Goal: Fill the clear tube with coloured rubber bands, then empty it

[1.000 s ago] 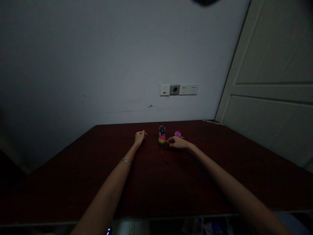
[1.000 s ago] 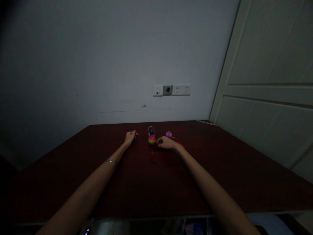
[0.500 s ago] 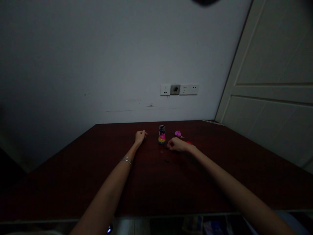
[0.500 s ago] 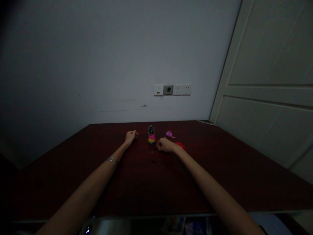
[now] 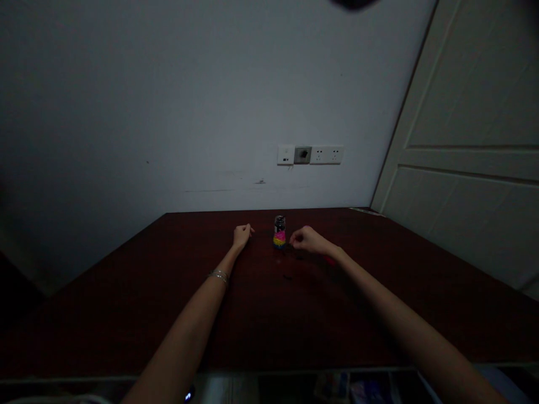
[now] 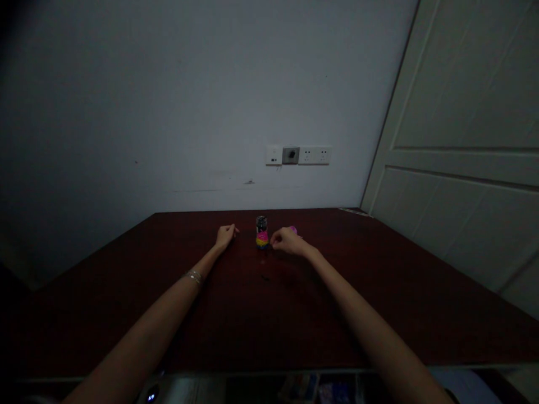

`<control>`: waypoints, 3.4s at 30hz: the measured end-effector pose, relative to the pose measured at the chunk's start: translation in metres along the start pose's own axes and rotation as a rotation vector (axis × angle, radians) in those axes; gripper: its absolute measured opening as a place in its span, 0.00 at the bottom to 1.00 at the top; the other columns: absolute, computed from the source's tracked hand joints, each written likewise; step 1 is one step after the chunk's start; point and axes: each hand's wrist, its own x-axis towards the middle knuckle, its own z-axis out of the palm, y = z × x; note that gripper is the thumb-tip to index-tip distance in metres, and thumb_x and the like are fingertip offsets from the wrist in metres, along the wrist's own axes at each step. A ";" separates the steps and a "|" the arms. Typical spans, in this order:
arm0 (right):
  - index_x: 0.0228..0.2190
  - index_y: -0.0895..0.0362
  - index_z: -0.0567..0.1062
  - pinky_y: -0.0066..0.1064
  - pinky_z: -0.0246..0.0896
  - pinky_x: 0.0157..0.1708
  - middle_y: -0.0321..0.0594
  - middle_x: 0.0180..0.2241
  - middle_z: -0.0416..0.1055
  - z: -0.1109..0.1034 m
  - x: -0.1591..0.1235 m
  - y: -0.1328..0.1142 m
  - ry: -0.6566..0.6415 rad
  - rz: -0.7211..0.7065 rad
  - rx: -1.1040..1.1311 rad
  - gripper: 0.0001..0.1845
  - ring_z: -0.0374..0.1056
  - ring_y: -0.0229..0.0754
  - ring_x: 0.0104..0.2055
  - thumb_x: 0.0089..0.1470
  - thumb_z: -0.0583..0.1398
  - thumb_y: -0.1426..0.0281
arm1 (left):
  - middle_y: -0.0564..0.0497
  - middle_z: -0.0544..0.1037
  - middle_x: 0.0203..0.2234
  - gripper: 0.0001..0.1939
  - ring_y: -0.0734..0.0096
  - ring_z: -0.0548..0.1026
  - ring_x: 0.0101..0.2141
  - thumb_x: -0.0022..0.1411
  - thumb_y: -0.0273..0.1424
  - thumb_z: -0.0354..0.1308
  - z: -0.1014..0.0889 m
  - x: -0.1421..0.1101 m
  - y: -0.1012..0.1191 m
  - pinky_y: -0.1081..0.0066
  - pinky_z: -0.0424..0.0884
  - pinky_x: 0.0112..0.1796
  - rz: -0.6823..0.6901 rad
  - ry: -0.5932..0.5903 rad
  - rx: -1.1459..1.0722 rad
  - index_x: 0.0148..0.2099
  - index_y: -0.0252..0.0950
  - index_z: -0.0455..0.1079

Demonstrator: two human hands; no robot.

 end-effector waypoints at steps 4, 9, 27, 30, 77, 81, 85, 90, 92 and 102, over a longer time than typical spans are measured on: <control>0.30 0.63 0.77 0.25 0.58 0.28 0.41 0.27 0.74 -0.036 0.019 -0.015 0.139 -0.037 0.021 0.12 0.66 0.37 0.28 0.43 0.56 0.74 | 0.52 0.67 0.13 0.21 0.74 0.65 0.18 0.56 0.37 0.44 -0.001 -0.001 0.002 0.75 0.60 0.24 -0.015 -0.005 0.023 0.23 0.31 0.72; 0.29 0.64 0.78 0.24 0.55 0.26 0.42 0.25 0.74 -0.068 0.048 -0.039 0.076 -0.076 -0.238 0.11 0.65 0.35 0.26 0.43 0.57 0.76 | 0.53 0.67 0.13 0.20 0.75 0.65 0.18 0.56 0.37 0.44 0.000 -0.001 0.001 0.75 0.59 0.23 -0.023 -0.007 0.016 0.23 0.32 0.71; 0.31 0.64 0.79 0.22 0.53 0.22 0.42 0.26 0.75 -0.073 0.079 -0.067 -0.174 -0.047 -0.478 0.12 0.65 0.34 0.25 0.41 0.59 0.77 | 0.53 0.67 0.12 0.19 0.74 0.65 0.17 0.56 0.36 0.45 -0.001 -0.003 0.003 0.75 0.60 0.24 -0.030 -0.019 0.031 0.23 0.31 0.72; 0.30 0.63 0.79 0.21 0.53 0.22 0.40 0.25 0.74 -0.072 0.081 -0.064 -0.205 -0.041 -0.443 0.12 0.64 0.32 0.24 0.40 0.59 0.79 | 0.53 0.67 0.12 0.19 0.75 0.65 0.17 0.56 0.36 0.45 0.000 -0.003 0.003 0.75 0.59 0.24 -0.037 -0.022 0.030 0.23 0.31 0.72; 0.33 0.61 0.71 0.28 0.57 0.29 0.43 0.31 0.69 0.030 0.010 0.045 -0.088 -0.077 -0.080 0.13 0.63 0.39 0.30 0.49 0.58 0.63 | 0.49 0.77 0.33 0.17 0.69 0.75 0.32 0.61 0.42 0.48 -0.029 -0.120 0.115 0.75 0.64 0.29 0.921 -0.935 0.894 0.47 0.40 0.67; 0.29 0.60 0.70 0.27 0.55 0.28 0.40 0.29 0.68 0.032 0.013 0.045 -0.126 -0.131 -0.051 0.08 0.62 0.37 0.28 0.50 0.56 0.67 | 0.49 0.77 0.34 0.13 0.69 0.75 0.33 0.62 0.37 0.48 -0.020 -0.124 0.118 0.75 0.65 0.28 0.969 -0.944 0.906 0.45 0.40 0.67; 0.28 0.59 0.70 0.26 0.55 0.29 0.40 0.29 0.68 0.034 0.013 0.045 -0.132 -0.143 -0.070 0.06 0.62 0.37 0.28 0.51 0.55 0.71 | 0.49 0.77 0.32 0.09 0.70 0.75 0.31 0.61 0.33 0.49 -0.012 -0.124 0.119 0.75 0.65 0.27 1.022 -0.944 0.912 0.40 0.39 0.69; 0.29 0.59 0.70 0.27 0.55 0.30 0.42 0.32 0.68 0.038 0.007 0.044 -0.081 -0.106 -0.130 0.06 0.63 0.38 0.30 0.52 0.54 0.72 | 0.50 0.77 0.30 0.08 0.70 0.74 0.29 0.60 0.32 0.50 -0.006 -0.124 0.120 0.75 0.65 0.27 0.993 -0.943 0.872 0.40 0.39 0.68; 0.30 0.59 0.70 0.28 0.55 0.31 0.43 0.33 0.68 0.039 0.004 0.042 -0.058 -0.096 -0.149 0.07 0.63 0.39 0.32 0.53 0.53 0.71 | 0.51 0.77 0.31 0.09 0.70 0.75 0.30 0.60 0.34 0.50 -0.004 -0.124 0.119 0.75 0.66 0.28 0.945 -0.940 0.864 0.42 0.40 0.68; 0.30 0.59 0.70 0.29 0.56 0.34 0.43 0.33 0.68 0.043 0.001 0.047 -0.013 -0.078 -0.087 0.07 0.63 0.39 0.33 0.53 0.53 0.70 | 0.52 0.77 0.37 0.12 0.71 0.75 0.36 0.60 0.32 0.50 0.001 -0.124 0.115 0.76 0.65 0.33 0.844 -0.952 0.760 0.45 0.42 0.70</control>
